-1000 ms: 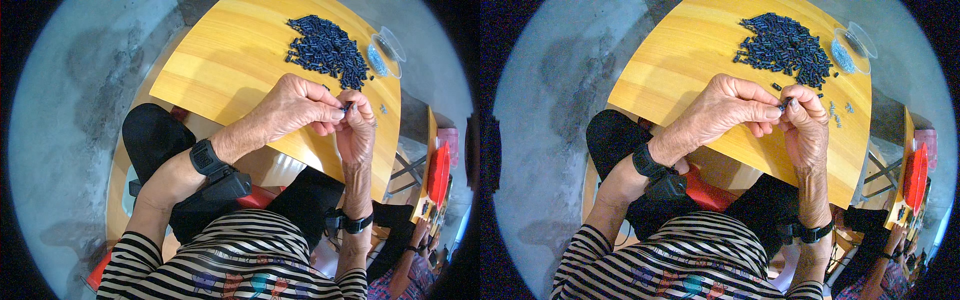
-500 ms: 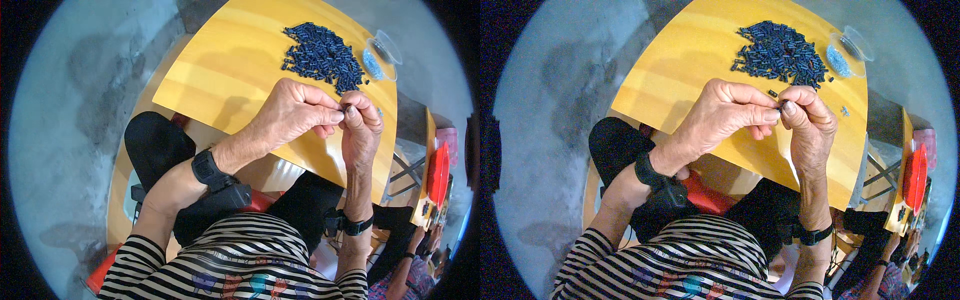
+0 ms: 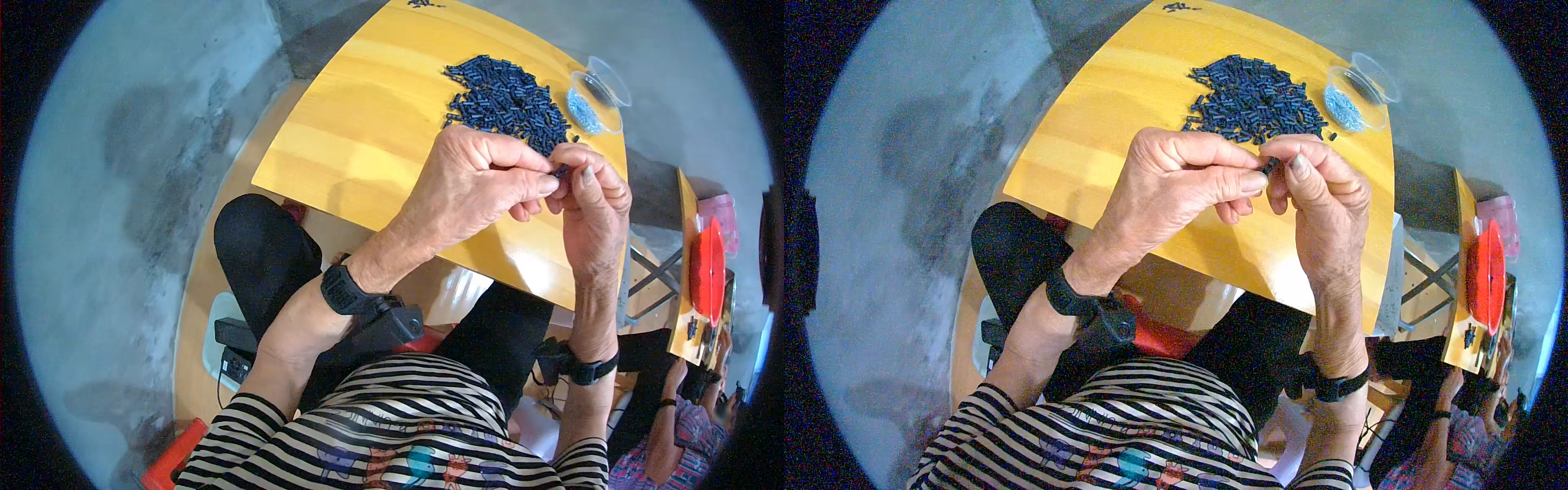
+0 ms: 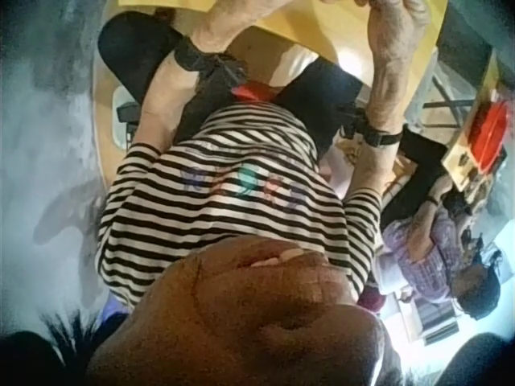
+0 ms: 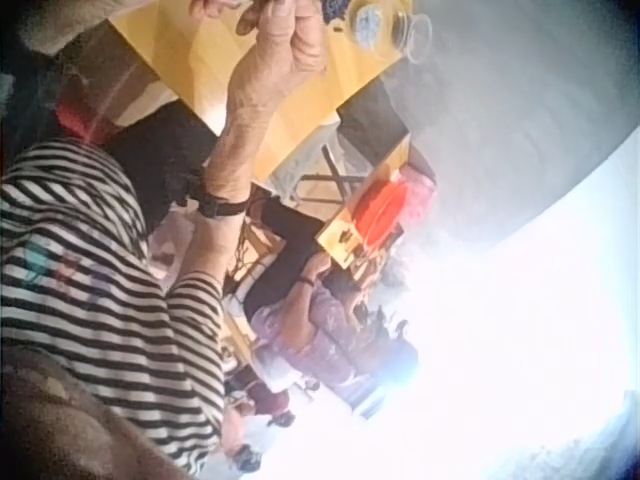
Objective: Assembling small blue and grey plastic connector components at a workbench.
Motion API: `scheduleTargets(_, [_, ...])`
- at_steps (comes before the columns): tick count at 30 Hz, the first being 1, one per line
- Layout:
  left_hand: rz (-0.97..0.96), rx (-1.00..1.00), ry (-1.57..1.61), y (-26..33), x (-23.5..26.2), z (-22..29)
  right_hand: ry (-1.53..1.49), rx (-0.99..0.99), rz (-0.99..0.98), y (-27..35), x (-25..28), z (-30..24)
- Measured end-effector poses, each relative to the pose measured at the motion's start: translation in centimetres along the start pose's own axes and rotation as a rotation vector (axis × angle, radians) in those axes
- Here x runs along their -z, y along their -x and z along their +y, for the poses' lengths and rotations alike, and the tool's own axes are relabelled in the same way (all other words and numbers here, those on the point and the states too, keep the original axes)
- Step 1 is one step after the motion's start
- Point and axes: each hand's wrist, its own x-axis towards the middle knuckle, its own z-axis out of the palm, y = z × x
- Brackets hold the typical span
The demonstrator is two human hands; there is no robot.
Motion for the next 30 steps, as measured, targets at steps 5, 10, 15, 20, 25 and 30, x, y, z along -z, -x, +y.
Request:
scheduleTargets(5, [-0.015,-0.002,-0.021,0.6,-0.1,0.3,-0.150,-0.215,0.002,-0.1,0.0,-0.8])
scheduleTargets(10, [0.007,-0.042,-0.057,0.9,-0.1,0.7,-0.364,-0.389,-0.101,-0.5,0.2,-0.9])
scheduleTargets(15, [0.020,-0.065,-0.046,1.2,-0.2,1.1,-0.360,-0.382,-0.093,-0.6,-0.1,-1.0])
scheduleTargets(20, [0.041,-0.088,-0.024,1.3,-0.2,1.2,-0.459,-0.374,-0.163,-1.1,-0.2,-0.6])
scheduleTargets(25, [0.054,-0.128,-0.043,1.2,0.0,0.7,-0.409,-0.381,-0.103,-1.0,-0.5,-0.2])
scheduleTargets(30, [0.013,-0.081,-0.028,1.0,0.3,0.9,-0.385,-0.408,-0.171,-1.7,0.2,-0.4])
